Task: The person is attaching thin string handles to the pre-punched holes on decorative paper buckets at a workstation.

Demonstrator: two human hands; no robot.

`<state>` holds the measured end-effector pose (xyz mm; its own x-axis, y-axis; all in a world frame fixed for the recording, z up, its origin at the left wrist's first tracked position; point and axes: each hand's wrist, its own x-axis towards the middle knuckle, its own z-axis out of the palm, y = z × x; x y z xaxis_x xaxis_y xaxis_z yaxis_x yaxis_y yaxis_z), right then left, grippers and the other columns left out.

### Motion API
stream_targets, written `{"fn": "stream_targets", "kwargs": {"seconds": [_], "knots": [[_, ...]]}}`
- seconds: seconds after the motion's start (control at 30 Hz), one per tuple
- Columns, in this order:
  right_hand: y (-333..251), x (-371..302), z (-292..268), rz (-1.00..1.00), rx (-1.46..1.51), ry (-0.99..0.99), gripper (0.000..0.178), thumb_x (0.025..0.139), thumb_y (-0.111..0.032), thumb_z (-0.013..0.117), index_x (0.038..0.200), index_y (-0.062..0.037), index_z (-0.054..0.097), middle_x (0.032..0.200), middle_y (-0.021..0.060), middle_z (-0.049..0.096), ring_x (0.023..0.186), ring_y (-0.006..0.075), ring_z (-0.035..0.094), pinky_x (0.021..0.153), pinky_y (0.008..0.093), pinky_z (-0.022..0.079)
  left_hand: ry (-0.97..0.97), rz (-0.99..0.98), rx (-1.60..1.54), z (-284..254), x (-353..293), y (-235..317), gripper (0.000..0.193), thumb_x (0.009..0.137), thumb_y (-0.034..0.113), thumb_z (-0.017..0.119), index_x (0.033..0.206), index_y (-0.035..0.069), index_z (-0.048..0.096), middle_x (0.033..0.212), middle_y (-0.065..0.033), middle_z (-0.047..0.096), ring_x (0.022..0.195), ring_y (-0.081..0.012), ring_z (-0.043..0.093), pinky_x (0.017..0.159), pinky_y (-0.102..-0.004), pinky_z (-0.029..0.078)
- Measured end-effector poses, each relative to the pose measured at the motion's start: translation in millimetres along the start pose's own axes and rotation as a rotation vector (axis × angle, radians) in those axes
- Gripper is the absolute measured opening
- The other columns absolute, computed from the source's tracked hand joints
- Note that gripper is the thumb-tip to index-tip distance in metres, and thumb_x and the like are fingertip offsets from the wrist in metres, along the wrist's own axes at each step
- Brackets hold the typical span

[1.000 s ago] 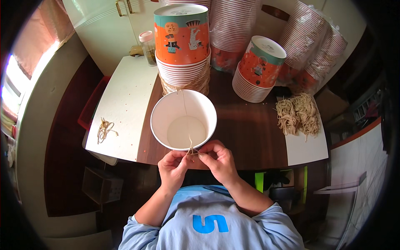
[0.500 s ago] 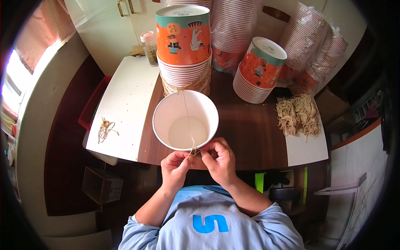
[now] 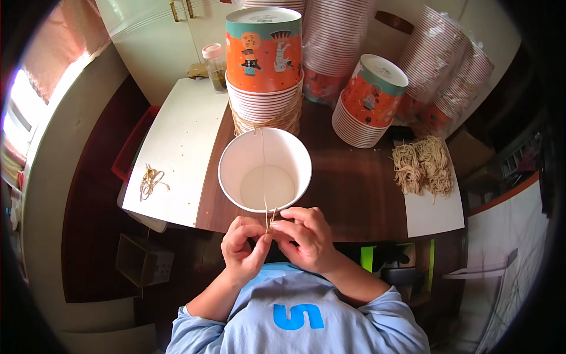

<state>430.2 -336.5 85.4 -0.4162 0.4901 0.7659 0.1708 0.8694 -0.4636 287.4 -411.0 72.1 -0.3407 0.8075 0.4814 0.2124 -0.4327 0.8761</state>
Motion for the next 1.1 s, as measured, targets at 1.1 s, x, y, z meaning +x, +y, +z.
{"fn": "stream_targets", "kwargs": {"seconds": [1.1], "knots": [[32.0,85.0,-42.7,0.168,-0.237,-0.272,0.043,0.069,-0.017,0.076,0.107,-0.0049,0.059,0.097,0.0123,0.059,0.085,0.0307,0.062,0.072,0.0416,0.051,-0.274,-0.129,-0.774,-35.4,41.4,-15.9,0.012,0.078,0.011,0.063,0.070,0.006,0.057,0.082,-0.0062,0.055,0.105,-0.0283,0.050,0.099,-0.0451,0.031]]}}
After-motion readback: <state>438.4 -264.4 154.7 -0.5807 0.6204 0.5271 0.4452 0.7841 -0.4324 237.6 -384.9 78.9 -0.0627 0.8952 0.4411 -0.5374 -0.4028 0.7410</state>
